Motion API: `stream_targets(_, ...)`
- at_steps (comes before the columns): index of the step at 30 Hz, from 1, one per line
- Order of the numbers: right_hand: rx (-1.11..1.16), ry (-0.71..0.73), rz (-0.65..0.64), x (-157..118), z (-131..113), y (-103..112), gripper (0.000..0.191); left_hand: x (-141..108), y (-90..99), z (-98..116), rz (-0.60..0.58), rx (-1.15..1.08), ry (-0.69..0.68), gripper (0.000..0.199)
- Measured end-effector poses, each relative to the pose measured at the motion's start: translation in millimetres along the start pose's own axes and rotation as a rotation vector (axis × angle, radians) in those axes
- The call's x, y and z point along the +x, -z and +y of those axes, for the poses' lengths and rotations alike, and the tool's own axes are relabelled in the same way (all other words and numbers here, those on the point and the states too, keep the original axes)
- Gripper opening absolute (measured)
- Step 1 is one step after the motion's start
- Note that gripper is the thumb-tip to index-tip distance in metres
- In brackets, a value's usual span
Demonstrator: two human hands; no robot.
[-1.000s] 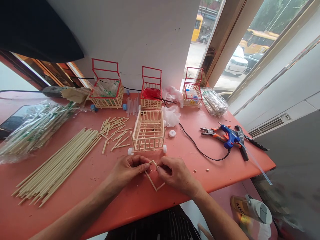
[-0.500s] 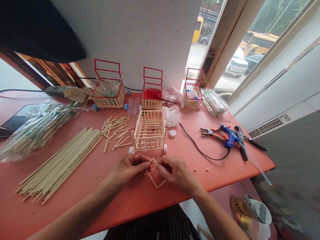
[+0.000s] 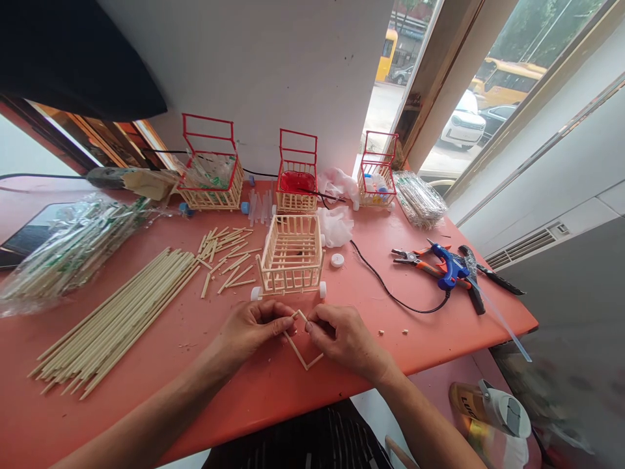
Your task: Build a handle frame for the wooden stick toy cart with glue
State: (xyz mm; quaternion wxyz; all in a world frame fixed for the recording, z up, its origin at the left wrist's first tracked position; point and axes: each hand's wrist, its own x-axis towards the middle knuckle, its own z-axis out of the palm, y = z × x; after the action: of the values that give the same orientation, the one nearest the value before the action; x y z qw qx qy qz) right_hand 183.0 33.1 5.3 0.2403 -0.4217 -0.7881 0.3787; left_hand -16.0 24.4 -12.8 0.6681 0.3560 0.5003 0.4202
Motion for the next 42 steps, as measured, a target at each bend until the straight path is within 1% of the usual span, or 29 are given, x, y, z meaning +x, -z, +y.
stream_targets(18, -0.012, -0.004, -0.017, -0.2, 1.4, -0.5, 0.016, 0.3, 1.7, -2.1, -0.022, 0.076, -0.049, 0.026)
stream_targets(30, -0.014, 0.005, -0.016, 0.1, 1.1, -0.6, 0.017, 0.1, 2.1, -1.2, -0.038, 0.080, -0.047, 0.025)
stream_targets(35, -0.006, 0.002, -0.017, -0.2, 0.9, -0.1, 0.017, 0.4, 1.6, -0.2, -0.026, 0.084, -0.035, 0.025)
stream_targets(42, 0.013, -0.007, 0.007, -0.1, 0.1, 0.2, 0.016, -0.6, 2.5, 1.5, -0.034, 0.120, -0.043, 0.027)
